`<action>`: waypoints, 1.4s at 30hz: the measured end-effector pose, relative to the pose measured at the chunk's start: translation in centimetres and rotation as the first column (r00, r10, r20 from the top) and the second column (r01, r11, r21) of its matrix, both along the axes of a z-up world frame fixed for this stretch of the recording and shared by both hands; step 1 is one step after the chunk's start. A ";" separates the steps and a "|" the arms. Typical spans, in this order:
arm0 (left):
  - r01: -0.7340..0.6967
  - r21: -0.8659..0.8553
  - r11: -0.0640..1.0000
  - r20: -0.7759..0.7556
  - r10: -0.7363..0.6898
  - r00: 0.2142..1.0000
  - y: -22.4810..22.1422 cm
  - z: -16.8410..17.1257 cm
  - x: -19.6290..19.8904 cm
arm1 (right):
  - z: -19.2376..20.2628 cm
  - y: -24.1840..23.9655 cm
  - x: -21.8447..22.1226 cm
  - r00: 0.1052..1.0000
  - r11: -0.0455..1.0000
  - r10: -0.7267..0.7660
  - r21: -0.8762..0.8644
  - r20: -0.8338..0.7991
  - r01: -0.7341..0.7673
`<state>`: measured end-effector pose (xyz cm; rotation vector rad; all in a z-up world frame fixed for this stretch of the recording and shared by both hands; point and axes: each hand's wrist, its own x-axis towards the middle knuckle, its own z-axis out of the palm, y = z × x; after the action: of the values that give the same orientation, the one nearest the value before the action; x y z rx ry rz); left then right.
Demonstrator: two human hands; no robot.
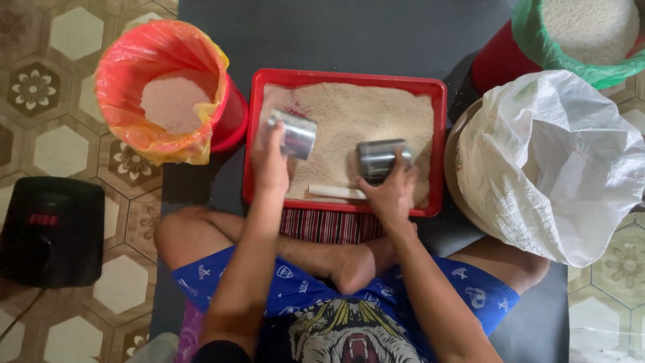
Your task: A person sitting on a cushion on the floor measures rice from a red tray into various containers and bags using metal cups.
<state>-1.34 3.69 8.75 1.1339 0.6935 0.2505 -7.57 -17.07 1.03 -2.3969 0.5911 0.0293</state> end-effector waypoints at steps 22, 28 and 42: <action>0.493 0.695 0.524 -0.397 -0.292 0.870 -2.7 -7.9 -3.1 | 0.0 0.8 6.5 0.962 0.985 0.159 0.028 0.221 -0.170; 0.550 0.320 0.771 -0.388 -0.423 0.819 -1.9 -6.6 -1.7 | 0.5 1.7 6.3 0.973 0.961 0.169 0.195 0.158 -0.199; 0.481 0.640 0.599 -0.484 -0.172 0.858 3.2 -5.0 -6.0 | 0.9 -4.3 9.0 0.965 0.998 0.063 0.004 0.254 -0.067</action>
<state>-7.33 6.93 3.71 2.1416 0.7068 -0.0342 1.39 -21.34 1.91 -2.3577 0.3905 -0.2425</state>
